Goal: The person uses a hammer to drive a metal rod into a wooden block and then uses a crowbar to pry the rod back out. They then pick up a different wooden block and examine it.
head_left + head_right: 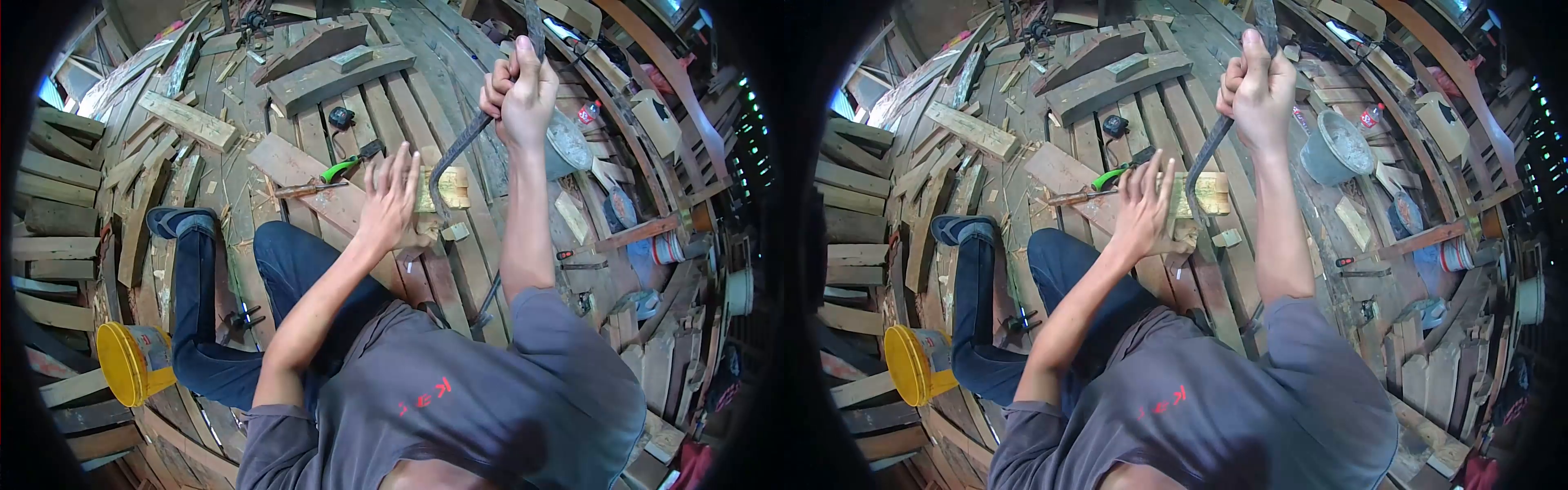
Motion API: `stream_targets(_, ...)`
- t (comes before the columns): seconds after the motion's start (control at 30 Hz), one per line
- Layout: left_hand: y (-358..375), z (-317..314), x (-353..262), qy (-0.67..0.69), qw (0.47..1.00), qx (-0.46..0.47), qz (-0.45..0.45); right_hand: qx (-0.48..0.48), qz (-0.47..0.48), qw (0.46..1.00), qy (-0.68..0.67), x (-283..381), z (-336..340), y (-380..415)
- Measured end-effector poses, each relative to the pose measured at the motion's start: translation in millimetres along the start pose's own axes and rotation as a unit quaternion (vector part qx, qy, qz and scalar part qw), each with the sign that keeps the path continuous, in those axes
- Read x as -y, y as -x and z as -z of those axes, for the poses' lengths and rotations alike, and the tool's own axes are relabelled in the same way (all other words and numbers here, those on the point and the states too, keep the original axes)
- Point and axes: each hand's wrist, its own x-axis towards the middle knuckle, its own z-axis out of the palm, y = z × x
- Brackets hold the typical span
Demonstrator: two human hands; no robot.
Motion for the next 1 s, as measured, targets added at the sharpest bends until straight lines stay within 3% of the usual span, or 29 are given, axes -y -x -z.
stream_targets(0.03,2.1,38.3,-1.6,0.145,0.985,0.080,0.050,0.003,-0.004,1.000,-0.002,-0.3,-0.4,-0.2)
stream_targets(0.13,43.9,11.9,-20.2,0.238,0.958,-0.068,0.146,0.002,-0.024,1.000,-0.010,-3.9,-3.7,-5.3)
stream_targets(0.27,67.6,-17.7,-30.7,0.369,0.894,-0.075,0.242,0.003,-0.043,0.999,-0.004,-10.5,-9.5,-12.4)
stream_targets(0.3,73.0,-39.7,-29.1,0.401,0.891,-0.101,0.186,0.018,-0.054,0.998,-0.013,-12.9,-7.4,-15.7)
stream_targets(0.4,58.2,-54.6,-14.1,0.496,0.849,-0.105,0.148,0.018,-0.059,0.998,-0.002,-16.4,-10.7,-19.8)
stream_targets(0.53,73.0,-64.5,-18.0,0.513,0.841,-0.106,0.132,0.010,-0.069,0.998,-0.014,-15.8,-7.3,-21.9)
stream_targets(0.67,77.4,-58.1,-6.6,0.562,0.797,-0.120,0.186,-0.020,-0.067,0.997,-0.030,-7.9,-1.8,-13.2)
stream_targets(0.7,72.2,-55.1,-6.2,0.574,0.791,-0.104,0.186,-0.024,-0.067,0.997,-0.034,-4.3,-0.1,-9.9)
stream_targets(0.8,56.2,-62.6,4.2,0.527,0.841,0.117,0.031,-0.028,-0.065,0.997,-0.043,4.7,4.8,-0.7)
stream_targets(0.87,37.4,-62.7,4.3,0.680,0.710,0.167,0.074,-0.029,-0.067,0.995,-0.074,9.8,9.1,5.3)
stream_targets(0.9,31.5,-64.9,4.0,0.708,0.676,0.188,0.078,-0.029,-0.067,0.994,-0.082,12.5,11.1,8.6)
stream_targets(1.0,24.0,-70.0,2.1,0.716,0.659,0.221,0.060,-0.024,-0.062,0.992,-0.109,20.1,18.8,17.9)
